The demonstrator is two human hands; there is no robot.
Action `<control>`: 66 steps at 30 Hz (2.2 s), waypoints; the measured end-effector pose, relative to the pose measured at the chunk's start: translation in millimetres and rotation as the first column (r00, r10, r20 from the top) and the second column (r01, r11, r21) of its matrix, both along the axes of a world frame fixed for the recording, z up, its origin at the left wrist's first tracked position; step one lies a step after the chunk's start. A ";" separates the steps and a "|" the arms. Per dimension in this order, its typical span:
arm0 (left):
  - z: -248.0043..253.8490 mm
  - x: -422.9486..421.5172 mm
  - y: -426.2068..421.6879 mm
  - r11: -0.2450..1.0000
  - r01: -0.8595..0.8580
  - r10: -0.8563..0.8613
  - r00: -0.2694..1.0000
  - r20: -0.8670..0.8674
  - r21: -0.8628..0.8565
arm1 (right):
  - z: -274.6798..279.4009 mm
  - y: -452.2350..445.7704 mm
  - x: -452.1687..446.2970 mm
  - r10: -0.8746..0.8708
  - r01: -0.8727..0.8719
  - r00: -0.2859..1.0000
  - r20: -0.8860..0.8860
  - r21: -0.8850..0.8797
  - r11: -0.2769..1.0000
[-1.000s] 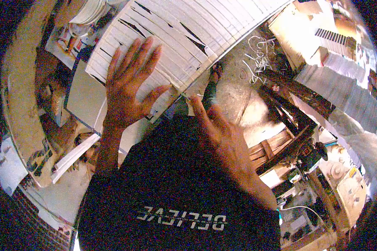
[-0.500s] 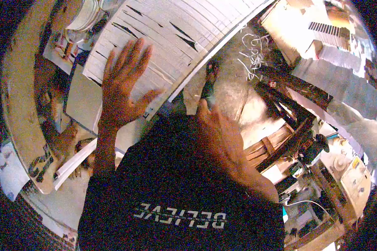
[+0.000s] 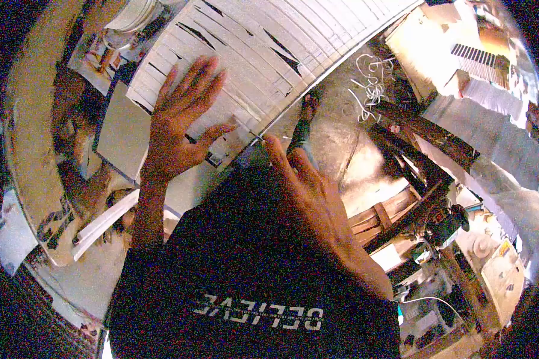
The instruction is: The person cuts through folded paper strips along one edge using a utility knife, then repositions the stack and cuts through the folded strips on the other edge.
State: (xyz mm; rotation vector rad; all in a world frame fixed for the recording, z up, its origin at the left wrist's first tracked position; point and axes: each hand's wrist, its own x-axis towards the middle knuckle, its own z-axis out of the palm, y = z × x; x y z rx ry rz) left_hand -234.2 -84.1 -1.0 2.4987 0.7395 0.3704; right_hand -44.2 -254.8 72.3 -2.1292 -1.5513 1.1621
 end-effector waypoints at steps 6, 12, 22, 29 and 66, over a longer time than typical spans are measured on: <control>0.4 1.9 -1.6 1.000 -0.015 0.015 1.000 -0.020 0.012 | 2.5 2.6 5.0 0.088 -0.088 0.996 -0.011 -0.091 0.992; -1.0 0.7 -1.2 0.998 0.005 -0.001 0.998 -0.060 0.064 | 4.3 3.5 3.7 0.141 -0.136 0.990 0.022 -0.143 0.980; 0.2 2.1 -3.5 0.997 0.019 -0.015 0.998 -0.057 0.068 | -16.2 -12.5 -5.3 0.140 -0.099 0.958 0.250 -0.168 0.981; -3.3 -10.5 -17.6 0.995 -0.080 0.087 0.990 -0.113 0.058 | 36.5 -23.1 15.0 -0.040 0.069 0.987 0.154 -0.188 0.980; -3.2 -13.3 -15.2 0.995 -0.089 0.093 0.993 -0.077 0.051 | -2.0 -4.7 -5.9 0.052 -0.052 0.998 -0.047 -0.007 0.999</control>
